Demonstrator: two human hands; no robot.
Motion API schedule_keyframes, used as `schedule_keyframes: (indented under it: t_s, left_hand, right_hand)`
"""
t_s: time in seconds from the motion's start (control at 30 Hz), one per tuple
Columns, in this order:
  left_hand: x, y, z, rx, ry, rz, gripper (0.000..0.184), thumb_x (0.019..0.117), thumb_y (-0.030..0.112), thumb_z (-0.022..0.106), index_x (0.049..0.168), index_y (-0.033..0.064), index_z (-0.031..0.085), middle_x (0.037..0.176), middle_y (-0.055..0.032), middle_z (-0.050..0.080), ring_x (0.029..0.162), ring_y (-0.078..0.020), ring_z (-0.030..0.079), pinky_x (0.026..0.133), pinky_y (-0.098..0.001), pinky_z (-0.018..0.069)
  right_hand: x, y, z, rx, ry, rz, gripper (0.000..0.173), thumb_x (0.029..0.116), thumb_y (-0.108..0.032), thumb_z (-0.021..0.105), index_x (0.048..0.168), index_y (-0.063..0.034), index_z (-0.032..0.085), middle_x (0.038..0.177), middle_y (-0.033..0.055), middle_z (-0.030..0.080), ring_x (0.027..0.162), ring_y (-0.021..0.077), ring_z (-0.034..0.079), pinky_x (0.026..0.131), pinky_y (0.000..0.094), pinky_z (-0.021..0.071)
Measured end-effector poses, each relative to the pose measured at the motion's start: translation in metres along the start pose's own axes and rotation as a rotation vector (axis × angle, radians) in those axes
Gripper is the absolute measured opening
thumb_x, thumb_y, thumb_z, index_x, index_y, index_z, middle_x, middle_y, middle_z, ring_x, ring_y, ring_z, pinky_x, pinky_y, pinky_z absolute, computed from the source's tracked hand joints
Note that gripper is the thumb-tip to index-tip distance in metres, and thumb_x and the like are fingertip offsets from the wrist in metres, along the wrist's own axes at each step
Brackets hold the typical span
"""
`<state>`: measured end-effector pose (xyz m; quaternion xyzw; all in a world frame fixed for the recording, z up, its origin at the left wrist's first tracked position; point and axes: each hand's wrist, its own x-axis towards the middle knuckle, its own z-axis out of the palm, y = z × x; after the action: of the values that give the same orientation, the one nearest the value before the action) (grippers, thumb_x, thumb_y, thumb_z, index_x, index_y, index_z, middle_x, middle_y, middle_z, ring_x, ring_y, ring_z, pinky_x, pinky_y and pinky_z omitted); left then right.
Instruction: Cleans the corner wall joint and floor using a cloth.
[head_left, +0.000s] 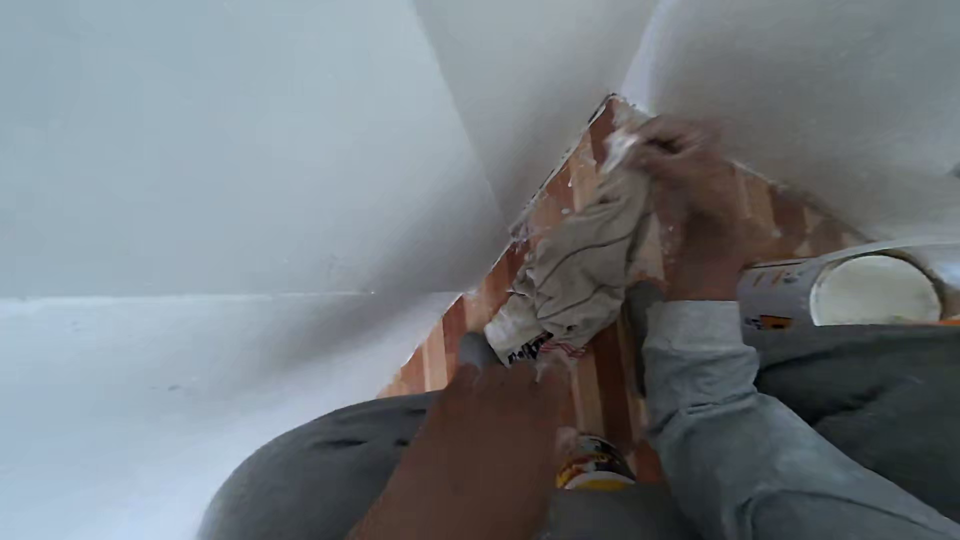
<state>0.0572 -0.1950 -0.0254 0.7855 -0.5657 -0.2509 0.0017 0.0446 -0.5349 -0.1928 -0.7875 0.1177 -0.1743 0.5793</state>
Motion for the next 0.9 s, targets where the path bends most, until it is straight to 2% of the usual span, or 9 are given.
schedule_keyframes:
  t_s: [0.1,0.17,0.23,0.3,0.4,0.5,0.63,0.73,0.9]
  left_hand:
    - [-0.003,-0.004,0.0,0.02,0.006,-0.011,0.051,0.1017,0.045,0.057,0.136,0.0082,0.062,0.109,-0.0153,0.072,0.093,-0.0379,0.072,0.073,-0.0556,0.0585]
    - [-0.003,-0.007,-0.006,0.009,-0.022,-0.034,0.05,0.103,0.044,0.055,0.137,0.0089,0.061,0.108,-0.016,0.071,0.092,-0.0384,0.071,0.073,-0.0563,0.0579]
    - [-0.006,-0.013,-0.009,-0.013,-0.002,-0.053,0.048,0.104,0.044,0.054,0.136,0.0092,0.062,0.107,-0.016,0.071,0.09,-0.0373,0.071,0.073,-0.0561,0.0577]
    - [-0.013,-0.021,-0.002,-0.029,0.052,-0.045,0.042,0.1034,0.045,0.054,0.126,0.013,0.066,0.095,-0.0101,0.07,0.081,-0.0301,0.07,0.067,-0.0505,0.0574]
    - [-0.019,-0.033,-0.003,-0.071,0.001,-0.089,0.046,0.1043,0.047,0.053,0.135,0.015,0.063,0.105,-0.011,0.071,0.092,-0.0308,0.071,0.076,-0.0537,0.0577]
    - [-0.023,-0.034,-0.004,-0.092,0.01,-0.132,0.044,0.1044,0.045,0.054,0.133,0.0139,0.064,0.104,-0.0124,0.072,0.093,-0.0319,0.071,0.078,-0.0548,0.0573]
    - [-0.028,-0.032,-0.002,-0.078,0.05,-0.117,0.041,0.1038,0.045,0.054,0.128,0.0147,0.066,0.096,-0.0084,0.071,0.085,-0.0278,0.071,0.072,-0.0505,0.0581]
    - [-0.034,-0.03,-0.003,-0.081,0.006,-0.15,0.045,0.1035,0.045,0.056,0.135,0.0144,0.062,0.104,-0.0111,0.071,0.089,-0.031,0.07,0.076,-0.0523,0.0573]
    - [-0.038,-0.03,-0.002,-0.063,-0.001,-0.141,0.053,0.1034,0.044,0.055,0.141,0.0071,0.059,0.113,-0.0192,0.07,0.095,-0.0402,0.07,0.075,-0.0576,0.0569]
  right_hand:
    - [-0.012,0.026,0.056,-0.345,-0.532,0.419,0.013,0.0882,-0.011,0.078,0.095,0.0004,0.076,0.089,0.0154,0.073,0.083,0.0272,0.069,0.081,0.0523,0.0561]
    - [-0.03,0.054,0.078,-0.485,-0.694,0.625,0.02,0.0916,-0.014,0.076,0.105,0.0008,0.076,0.103,0.0225,0.073,0.099,0.0391,0.069,0.092,0.0636,0.0518]
    - [-0.041,0.07,0.063,-0.416,-0.474,0.628,0.021,0.0989,-0.012,0.067,0.113,0.002,0.073,0.109,0.0248,0.071,0.102,0.0396,0.068,0.095,0.0598,0.052]
    - [-0.04,0.076,0.054,-0.468,-0.133,0.721,0.032,0.1024,-0.025,0.063,0.121,0.0002,0.071,0.121,0.0275,0.068,0.115,0.0458,0.064,0.098,0.068,0.0483]
    - [-0.033,0.088,0.063,-0.46,0.084,0.834,0.061,0.1007,-0.045,0.062,0.141,0.0001,0.057,0.136,0.0304,0.06,0.128,0.0485,0.057,0.104,0.0703,0.0442]
    - [-0.054,0.12,0.104,-0.465,0.015,0.845,0.078,0.0908,-0.053,0.073,0.145,-0.0006,0.05,0.133,0.0328,0.059,0.123,0.0503,0.058,0.099,0.0708,0.0472]
    - [-0.071,0.138,0.134,-0.645,-0.316,0.675,0.059,0.0864,-0.02,0.08,0.14,-0.0067,0.062,0.14,0.0274,0.059,0.13,0.048,0.054,0.105,0.0701,0.0439]
    - [-0.059,0.11,0.111,-0.686,-0.24,0.623,0.05,0.0866,-0.013,0.077,0.135,-0.0063,0.065,0.132,0.0294,0.062,0.122,0.0512,0.059,0.095,0.0736,0.0478]
    - [-0.006,0.08,0.097,-0.886,-0.211,0.42,0.044,0.0864,-0.005,0.072,0.13,-0.0081,0.069,0.137,0.0279,0.059,0.128,0.0508,0.054,0.1,0.0722,0.0458]
